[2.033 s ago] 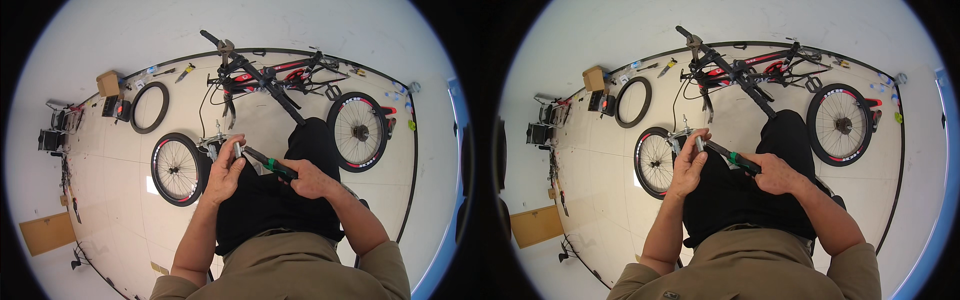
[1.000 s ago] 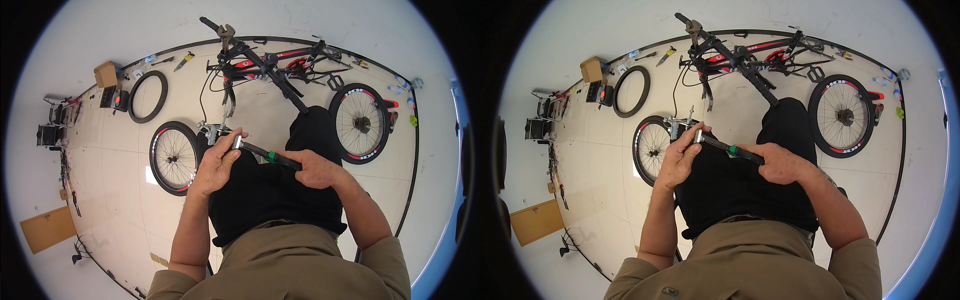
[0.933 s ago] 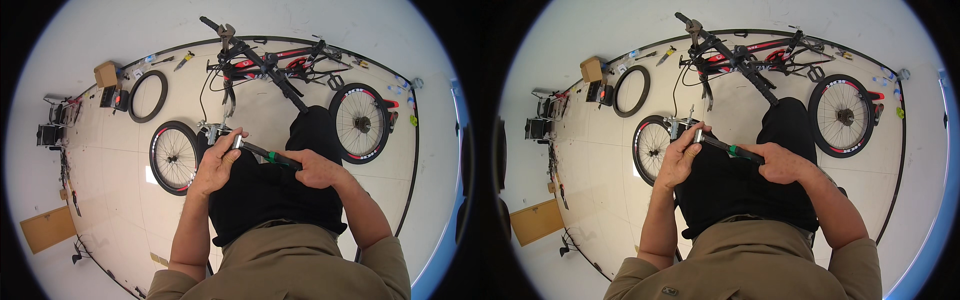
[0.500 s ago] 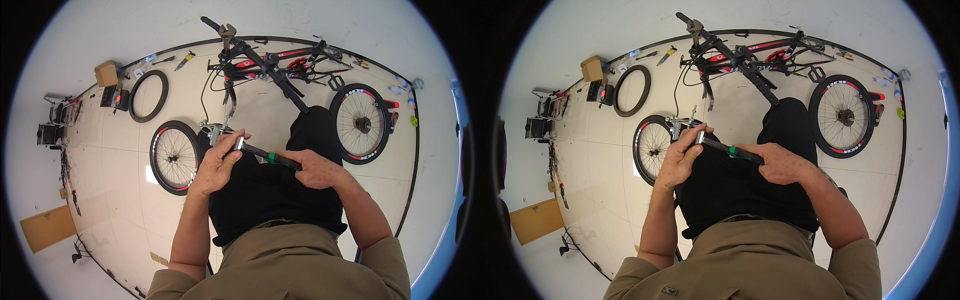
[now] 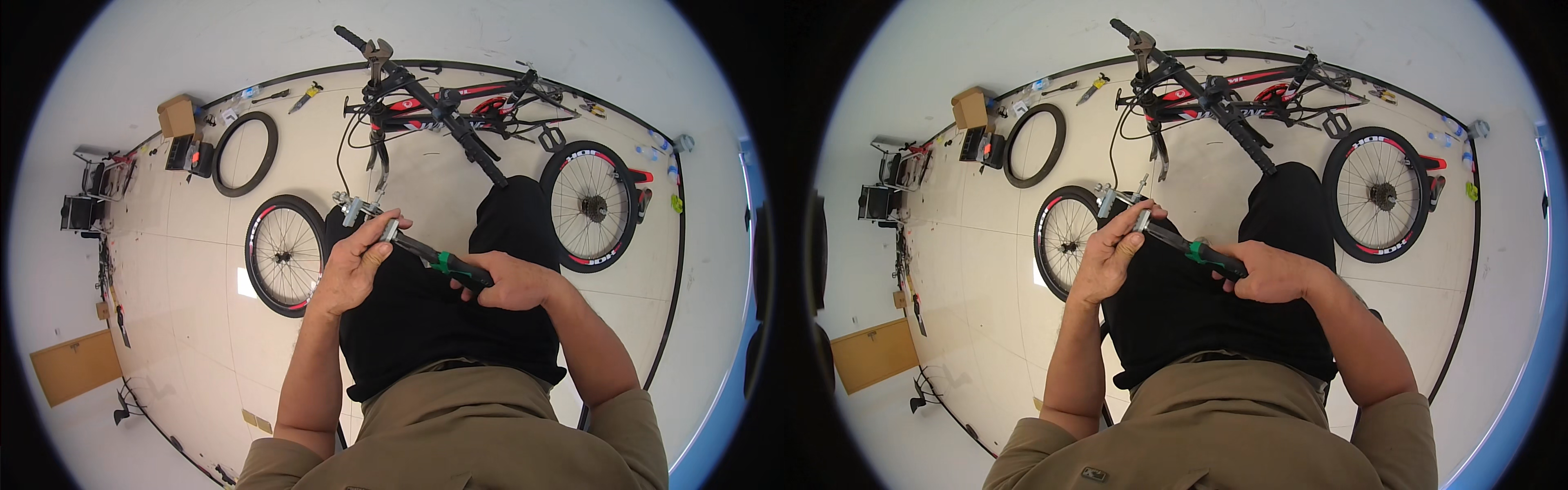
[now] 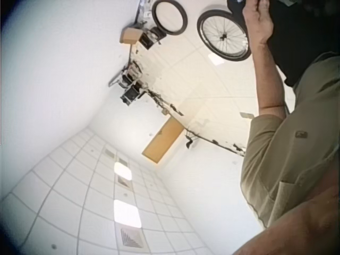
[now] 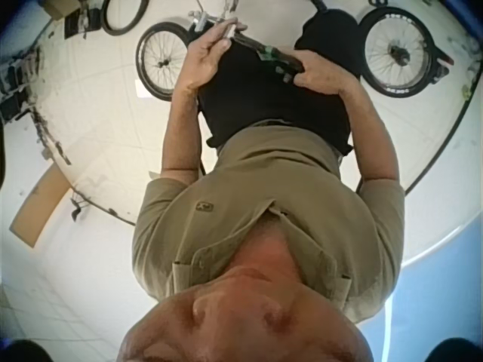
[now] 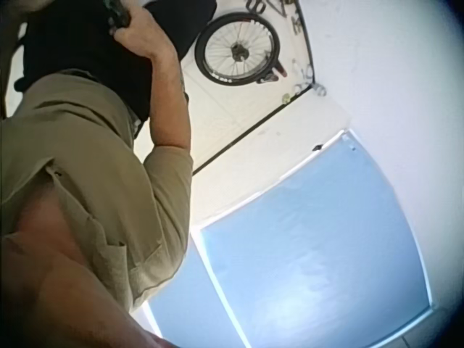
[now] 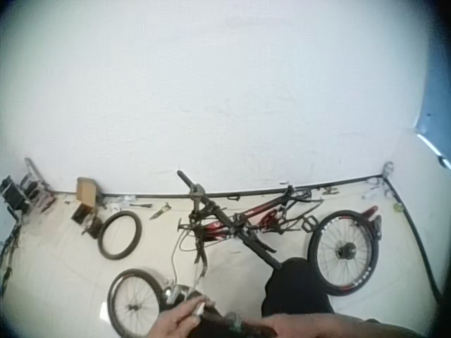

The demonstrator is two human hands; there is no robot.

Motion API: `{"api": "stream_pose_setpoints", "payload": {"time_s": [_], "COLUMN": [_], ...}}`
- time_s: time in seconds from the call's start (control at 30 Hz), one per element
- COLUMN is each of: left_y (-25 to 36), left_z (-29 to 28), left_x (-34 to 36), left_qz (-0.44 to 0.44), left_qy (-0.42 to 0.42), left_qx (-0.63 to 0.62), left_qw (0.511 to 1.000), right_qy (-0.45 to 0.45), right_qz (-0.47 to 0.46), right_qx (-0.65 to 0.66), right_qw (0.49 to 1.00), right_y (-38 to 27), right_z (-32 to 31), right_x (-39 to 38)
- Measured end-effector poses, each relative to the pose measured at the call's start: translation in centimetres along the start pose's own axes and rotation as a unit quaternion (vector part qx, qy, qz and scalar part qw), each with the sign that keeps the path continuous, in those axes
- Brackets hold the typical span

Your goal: The person sits on the floor and uses pliers to manipulate a small metal bicycle component, repeatedly squeezing and adjusting it. The bicycle frame and wheels are visible nearby on the tiled floor.

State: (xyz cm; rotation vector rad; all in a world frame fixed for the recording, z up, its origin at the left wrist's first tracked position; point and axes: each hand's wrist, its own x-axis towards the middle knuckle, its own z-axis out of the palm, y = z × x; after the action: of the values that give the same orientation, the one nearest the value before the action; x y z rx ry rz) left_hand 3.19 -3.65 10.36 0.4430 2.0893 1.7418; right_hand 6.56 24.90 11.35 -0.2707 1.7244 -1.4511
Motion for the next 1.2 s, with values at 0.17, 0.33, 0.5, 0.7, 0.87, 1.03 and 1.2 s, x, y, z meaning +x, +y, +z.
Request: {"api": "stream_pose_setpoints", "payload": {"time_s": [0.17,0.33,0.5,0.7,0.87,1.03,1.2], "left_y": [-0.2,0.1,-0.3,-0.3,-0.2,-0.1,0.9], "left_z": [-0.3,-0.6,-0.9,-0.8,-0.7,-0.7,0.5], "left_x": [0.1,0.2,0.3,0.4,0.6,0.6,1.5], "left_qz": [0.004,-0.011,-0.003,0.008,0.015,-0.009,0.058], "left_qy": [0.013,0.03,0.028,0.031,0.03,0.039,0.051], "left_qx": [-0.039,-0.046,-0.04,-0.057,-0.053,-0.115,-0.149], "left_qw": [0.999,0.998,0.999,0.998,0.998,0.993,0.986], "right_qy": [-0.01,0.032,0.026,0.033,0.057,0.018,-0.003], "right_qz": [-0.004,-0.003,0.019,0.026,0.009,0.022,0.004], "right_qx": [-0.03,-0.01,-0.02,-0.038,-0.049,-0.012,0.064], "right_qw": [0.999,0.999,0.999,0.998,0.997,1.0,0.998], "right_y": [0.1,-1.2,-2.1,-2.0,-1.6,-1.7,-1.3], "right_z": [0.0,1.1,1.3,1.6,2.1,1.6,1.4], "right_x": [0.7,0.5,0.3,0.1,0.1,0.1,0.5]}}
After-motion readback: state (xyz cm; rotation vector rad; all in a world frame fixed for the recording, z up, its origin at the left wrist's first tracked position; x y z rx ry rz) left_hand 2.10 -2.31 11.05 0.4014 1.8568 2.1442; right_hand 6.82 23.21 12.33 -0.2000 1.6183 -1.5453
